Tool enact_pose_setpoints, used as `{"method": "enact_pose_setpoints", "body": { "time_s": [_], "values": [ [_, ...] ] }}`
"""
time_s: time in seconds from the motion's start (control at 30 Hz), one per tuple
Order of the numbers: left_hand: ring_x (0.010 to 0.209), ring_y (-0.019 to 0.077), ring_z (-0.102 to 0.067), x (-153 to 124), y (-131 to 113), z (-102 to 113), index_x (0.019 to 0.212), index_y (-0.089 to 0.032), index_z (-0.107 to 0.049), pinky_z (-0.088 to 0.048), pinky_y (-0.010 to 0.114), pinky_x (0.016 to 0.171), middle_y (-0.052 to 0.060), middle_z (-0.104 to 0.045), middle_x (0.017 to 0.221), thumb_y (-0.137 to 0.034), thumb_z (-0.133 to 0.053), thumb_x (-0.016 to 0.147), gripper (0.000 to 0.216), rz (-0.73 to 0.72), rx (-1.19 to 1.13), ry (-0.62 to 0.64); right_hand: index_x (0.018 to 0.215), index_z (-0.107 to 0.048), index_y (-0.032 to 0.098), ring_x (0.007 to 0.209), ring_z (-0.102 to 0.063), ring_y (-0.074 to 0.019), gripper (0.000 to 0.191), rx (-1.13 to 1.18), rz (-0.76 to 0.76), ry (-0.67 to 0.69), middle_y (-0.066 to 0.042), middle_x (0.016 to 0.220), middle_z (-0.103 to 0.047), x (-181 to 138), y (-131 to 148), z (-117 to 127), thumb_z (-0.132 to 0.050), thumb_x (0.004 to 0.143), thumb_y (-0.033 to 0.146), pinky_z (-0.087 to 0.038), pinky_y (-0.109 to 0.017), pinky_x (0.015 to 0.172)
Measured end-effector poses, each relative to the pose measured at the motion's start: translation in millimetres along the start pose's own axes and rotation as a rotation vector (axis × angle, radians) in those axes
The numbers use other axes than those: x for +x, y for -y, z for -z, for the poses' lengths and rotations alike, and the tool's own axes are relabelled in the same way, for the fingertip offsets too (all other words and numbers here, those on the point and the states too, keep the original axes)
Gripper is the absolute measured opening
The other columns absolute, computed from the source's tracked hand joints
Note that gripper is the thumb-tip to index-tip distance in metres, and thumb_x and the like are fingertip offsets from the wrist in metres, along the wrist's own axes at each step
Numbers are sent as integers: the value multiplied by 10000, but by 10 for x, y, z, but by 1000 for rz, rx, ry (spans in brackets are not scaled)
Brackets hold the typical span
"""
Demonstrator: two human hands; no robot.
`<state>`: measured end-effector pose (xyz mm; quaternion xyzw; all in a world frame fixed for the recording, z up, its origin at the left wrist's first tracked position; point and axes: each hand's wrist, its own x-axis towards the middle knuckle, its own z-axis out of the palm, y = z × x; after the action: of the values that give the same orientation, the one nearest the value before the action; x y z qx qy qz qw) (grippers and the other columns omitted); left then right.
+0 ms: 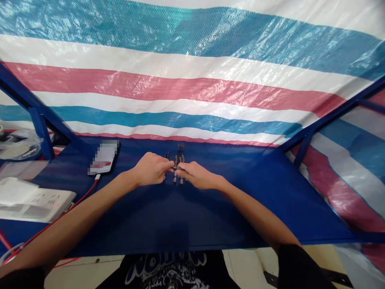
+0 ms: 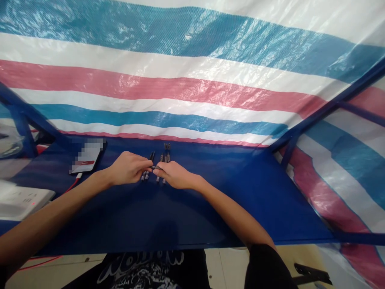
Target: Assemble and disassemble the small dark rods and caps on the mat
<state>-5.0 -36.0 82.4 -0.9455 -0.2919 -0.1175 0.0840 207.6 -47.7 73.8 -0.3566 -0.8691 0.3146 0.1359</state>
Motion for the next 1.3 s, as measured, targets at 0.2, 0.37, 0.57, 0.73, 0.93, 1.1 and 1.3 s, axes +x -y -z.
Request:
{"method": "enact_pose_setpoints", "body": {
  "time_s": [0.2,0.37,0.57,0.73,0.93,1.1,1.3],
  "values": [
    [562,126,-536,8,-53,65,758,-181,-616,-249,240,492,18,-638,643,-244,-454,822,185,17,2,57,738,-477,167,474,-369,-64,390,442,6,184,58,571,-415,-11,-72,26,-387,967,469,-302,-204,477],
    [501,120,-470,78,-8,59,648,-160,-554,-237,243,497,6,-532,526,-323,-413,884,320,242,-215,194,901,-570,146,658,-499,-111,317,46,30,-178,-18,764,-574,27,-77,-65,-391,982,395,-347,-233,619],
    [506,87,-402,105,46,101,579,-156,-449,-289,209,485,-23,-451,544,-360,-406,883,369,337,-634,259,905,-599,140,787,-532,-171,368,-494,175,-349,-87,848,-605,24,-77,-100,-316,1008,351,-355,-280,713],
    [506,95,-437,104,0,89,563,-159,-466,-290,213,490,-20,-472,525,-332,-408,870,358,306,-593,295,836,-600,148,661,-498,-153,298,-662,239,-222,-58,729,-613,10,-100,-73,-359,984,242,-331,-280,658],
    [495,116,-480,89,-37,52,578,-176,-553,-262,236,497,1,-557,517,-281,-420,855,324,263,-358,218,756,-543,168,600,-464,-130,290,-551,175,-197,-27,660,-583,8,-123,-82,-378,974,266,-263,-254,587],
    [538,157,-543,75,-90,51,641,-193,-610,-252,261,512,24,-617,565,-321,-446,864,305,256,-118,166,688,-478,174,537,-401,-109,315,-344,113,-180,0,598,-504,7,-80,-4,-373,969,271,-221,-251,559],
    [543,129,-539,29,-89,49,703,-180,-611,-270,244,501,21,-623,607,-300,-425,882,284,79,-31,59,587,-453,165,520,-442,-85,461,196,64,-64,25,539,-489,-8,-57,89,-347,983,375,-337,-220,591]
  ]
}}
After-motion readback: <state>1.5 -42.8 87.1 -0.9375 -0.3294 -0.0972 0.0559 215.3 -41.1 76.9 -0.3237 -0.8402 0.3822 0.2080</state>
